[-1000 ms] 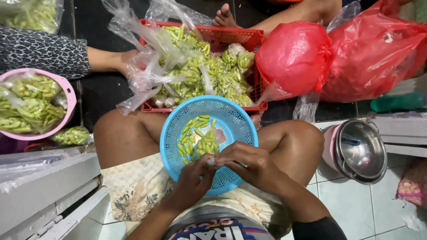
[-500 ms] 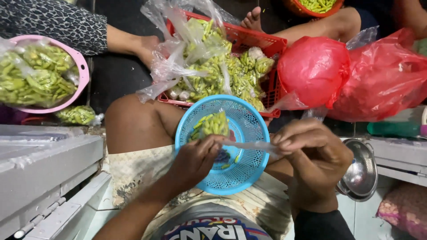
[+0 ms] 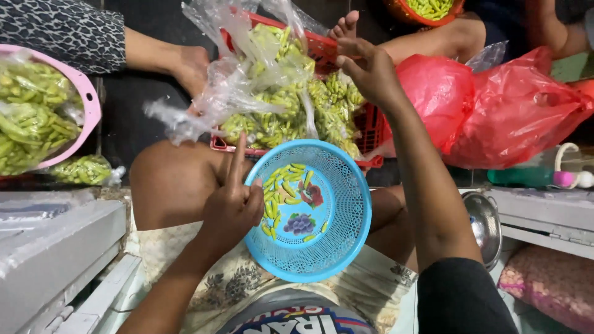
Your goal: The person sorts and bags green peppers by hand, transferring them from a red crate and a blue basket into small plastic bags while sitting on the floor with others.
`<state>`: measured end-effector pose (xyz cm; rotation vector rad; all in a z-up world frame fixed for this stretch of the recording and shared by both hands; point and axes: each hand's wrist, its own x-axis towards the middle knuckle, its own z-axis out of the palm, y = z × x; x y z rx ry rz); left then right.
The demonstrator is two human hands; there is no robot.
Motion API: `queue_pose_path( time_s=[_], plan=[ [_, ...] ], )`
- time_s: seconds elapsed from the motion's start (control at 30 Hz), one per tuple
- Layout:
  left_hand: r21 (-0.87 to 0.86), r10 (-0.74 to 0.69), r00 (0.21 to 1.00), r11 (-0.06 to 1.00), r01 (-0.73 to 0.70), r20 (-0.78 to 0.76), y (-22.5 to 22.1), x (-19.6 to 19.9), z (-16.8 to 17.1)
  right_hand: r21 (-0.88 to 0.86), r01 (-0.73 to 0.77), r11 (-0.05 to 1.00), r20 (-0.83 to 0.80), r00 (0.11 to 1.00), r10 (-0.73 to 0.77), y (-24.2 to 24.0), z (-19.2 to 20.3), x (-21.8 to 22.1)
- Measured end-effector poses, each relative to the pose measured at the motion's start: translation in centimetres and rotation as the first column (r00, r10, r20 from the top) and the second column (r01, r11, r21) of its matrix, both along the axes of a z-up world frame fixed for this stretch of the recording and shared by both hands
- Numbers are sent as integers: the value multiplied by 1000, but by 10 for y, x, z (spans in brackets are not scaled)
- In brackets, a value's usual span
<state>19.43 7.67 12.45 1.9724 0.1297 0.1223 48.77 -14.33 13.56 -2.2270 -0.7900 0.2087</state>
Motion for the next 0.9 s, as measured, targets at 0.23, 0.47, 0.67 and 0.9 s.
queue_pose_path(
  time_s=[0.23,0.47,0.67,0.9],
  plan=[
    [-358,-260,954,914,192,-151,3,3,12,-304,378,874,-28,914,-405,-86,-221,105],
    [-340,-216,968,926,161,-130,-3,-10,-17,-372,384,845,251,918,-307,-78,-242,96],
    [-376,-176,981,917,135,-78,-7,-14,-12,-235,391,890,86,921,-381,-83,-140,59],
    [-396,-152,988,910,126,-36,-29,-8,5,219,125,968,-72,991,-111,-53,30,-84]
  ],
)
